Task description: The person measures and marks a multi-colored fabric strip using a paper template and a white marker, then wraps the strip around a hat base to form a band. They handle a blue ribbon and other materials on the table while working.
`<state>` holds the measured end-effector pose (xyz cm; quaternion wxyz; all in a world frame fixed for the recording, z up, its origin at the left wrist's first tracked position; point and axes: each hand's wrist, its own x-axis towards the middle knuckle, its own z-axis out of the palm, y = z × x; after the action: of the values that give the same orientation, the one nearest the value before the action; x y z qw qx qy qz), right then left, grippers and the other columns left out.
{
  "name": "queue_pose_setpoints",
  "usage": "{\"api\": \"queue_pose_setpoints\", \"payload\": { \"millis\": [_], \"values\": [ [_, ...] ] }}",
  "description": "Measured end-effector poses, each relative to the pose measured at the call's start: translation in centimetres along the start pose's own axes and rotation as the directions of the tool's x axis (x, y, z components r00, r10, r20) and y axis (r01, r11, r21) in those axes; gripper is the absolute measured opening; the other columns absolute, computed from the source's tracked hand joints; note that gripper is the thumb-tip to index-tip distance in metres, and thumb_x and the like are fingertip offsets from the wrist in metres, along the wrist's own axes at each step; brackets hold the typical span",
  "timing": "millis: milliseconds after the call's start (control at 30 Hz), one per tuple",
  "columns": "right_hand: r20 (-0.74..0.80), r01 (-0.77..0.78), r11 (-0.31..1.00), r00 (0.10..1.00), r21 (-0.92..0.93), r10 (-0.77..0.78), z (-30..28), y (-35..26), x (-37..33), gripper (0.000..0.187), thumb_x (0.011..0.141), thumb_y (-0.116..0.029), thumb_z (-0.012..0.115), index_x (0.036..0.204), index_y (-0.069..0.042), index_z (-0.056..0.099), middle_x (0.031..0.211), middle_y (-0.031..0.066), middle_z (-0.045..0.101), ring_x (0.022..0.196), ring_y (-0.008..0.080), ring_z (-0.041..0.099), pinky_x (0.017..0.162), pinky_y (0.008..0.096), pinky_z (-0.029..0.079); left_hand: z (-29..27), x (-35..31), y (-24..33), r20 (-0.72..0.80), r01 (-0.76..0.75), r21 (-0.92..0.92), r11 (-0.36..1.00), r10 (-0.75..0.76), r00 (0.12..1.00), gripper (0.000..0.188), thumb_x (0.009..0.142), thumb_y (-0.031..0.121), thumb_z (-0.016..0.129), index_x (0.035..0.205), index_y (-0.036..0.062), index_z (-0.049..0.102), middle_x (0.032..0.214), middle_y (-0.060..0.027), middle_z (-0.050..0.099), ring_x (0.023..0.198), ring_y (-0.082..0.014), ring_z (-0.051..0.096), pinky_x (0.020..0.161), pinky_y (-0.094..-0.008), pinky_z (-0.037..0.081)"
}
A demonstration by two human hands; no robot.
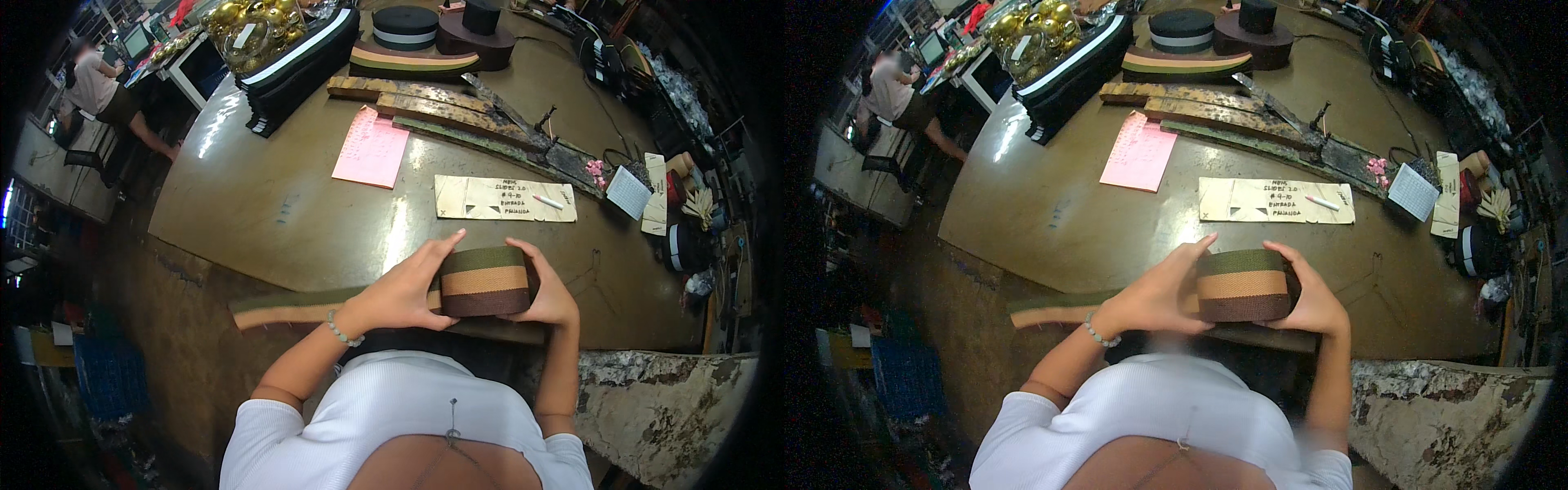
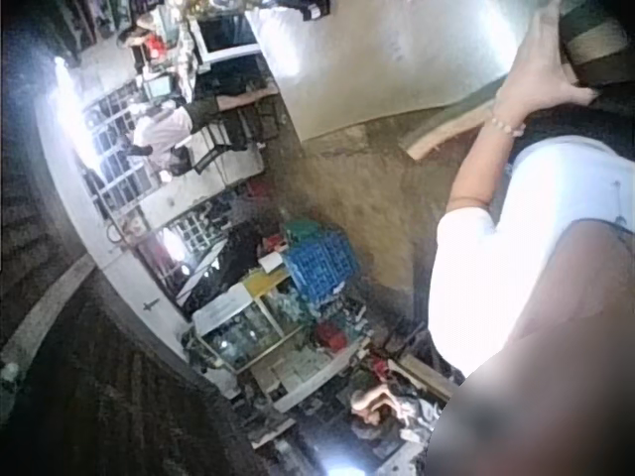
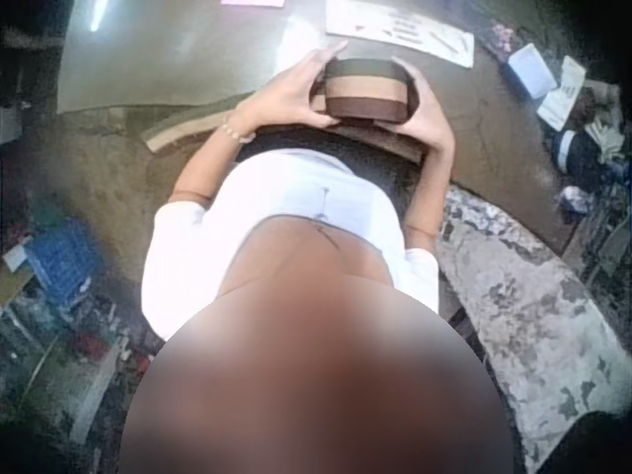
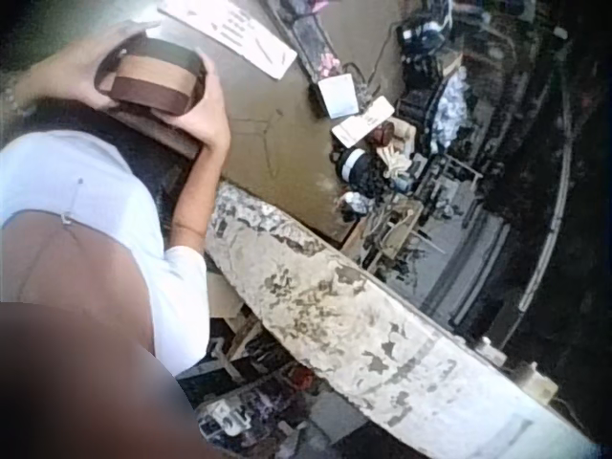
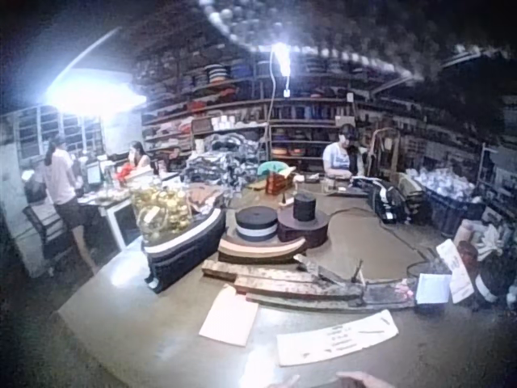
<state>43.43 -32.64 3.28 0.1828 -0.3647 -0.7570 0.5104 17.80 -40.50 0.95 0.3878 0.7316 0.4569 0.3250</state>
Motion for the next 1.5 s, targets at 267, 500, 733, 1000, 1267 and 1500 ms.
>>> {"api": "queue_pose_setpoints", "payload": {
  "millis": [267,500,733,1000,1267,1500],
  "values": [
    [-0.09,0.133,0.863,0.975,-0.488,-0.202,-0.7,-2.1,-2.7,0.104,0.045,-0.043,0.093,0.133,-0.003,0.054,0.11,0.0144,0.061,0.098,0.0297,0.06,0.089,0.0385,0.048,4.2,2.4,0.9,-0.004,-0.296,0.045,0.954,0.297,0.955,0.109,0.064,0.023,0.085,0.15,0.0014,0.023,0.134,-0.0234,0.045,0.123,-0.0384,0.047,0.105,-0.0429,0.04],
    [-0.305,0.199,0.962,0.943,0.189,-0.135,1.5,4.1,-4.9,0.117,0.04,-0.043,0.097,0.139,-0.004,0.047,0.137,0.0148,0.047,0.127,0.0299,0.046,0.108,0.042,0.035,3.7,1.9,-1.4,0.087,-0.062,-0.209,0.976,0.082,0.993,0.087,0.062,0.015,0.08,0.136,0.0014,0.038,0.131,-0.02,0.046,0.124,-0.0356,0.047,0.105,-0.0391,0.041],
    [-0.133,0.152,0.932,0.97,-0.329,-0.205,1.8,0.8,-3.7,0.11,0.045,-0.03,0.095,0.14,-0.002,0.046,0.128,0.0176,0.051,0.121,0.0336,0.049,0.104,0.0427,0.038,2.3,1.8,0.5,-0.015,-0.15,-0.046,0.988,0.149,0.989,0.094,0.058,0.024,0.088,0.137,0.0058,0.041,0.131,-0.0176,0.048,0.123,-0.0347,0.049,0.105,-0.0408,0.041],
    [-0.125,0.166,0.982,0.976,-0.094,-0.177,4.5,-0.7,-0.8,0.105,0.049,-0.027,0.093,0.141,-0.005,0.047,0.128,0.0194,0.051,0.118,0.0311,0.052,0.101,0.0415,0.042,-3.7,-0.9,-0.4,0.008,0.076,-0.094,0.993,-0.076,0.997,0.087,0.057,0.027,0.088,0.131,0.0036,0.048,0.125,-0.0168,0.054,0.119,-0.0342,0.052,0.103,-0.0407,0.042],
    [-0.001,0.399,0.825,0.9,-0.4,-0.436,4.2,-3.6,0.0,0.092,0.052,-0.025,0.093,0.134,-0.007,0.055,0.116,0.0165,0.052,0.103,0.0301,0.055,0.089,0.0382,0.047,-4.0,-0.1,-0.9,0.031,-0.078,-0.022,0.997,0.079,0.996,0.091,0.054,0.026,0.091,0.132,0.0038,0.048,0.127,-0.0139,0.052,0.122,-0.0289,0.05,0.106,-0.0383,0.04],
    [-0.084,0.077,0.991,0.993,-0.107,-0.086,8.5,0.5,0.9,0.108,0.058,-0.016,0.087,0.15,-0.012,0.03,0.137,0.0207,0.041,0.123,0.04,0.045,0.104,0.0432,0.04,-6.9,-2.5,-3.1,0.013,0.116,-0.268,0.956,-0.117,0.993,0.105,0.051,0.021,0.091,0.141,0.0021,0.04,0.132,-0.0124,0.047,0.126,-0.0248,0.045,0.111,-0.0374,0.034]
  ]
}}
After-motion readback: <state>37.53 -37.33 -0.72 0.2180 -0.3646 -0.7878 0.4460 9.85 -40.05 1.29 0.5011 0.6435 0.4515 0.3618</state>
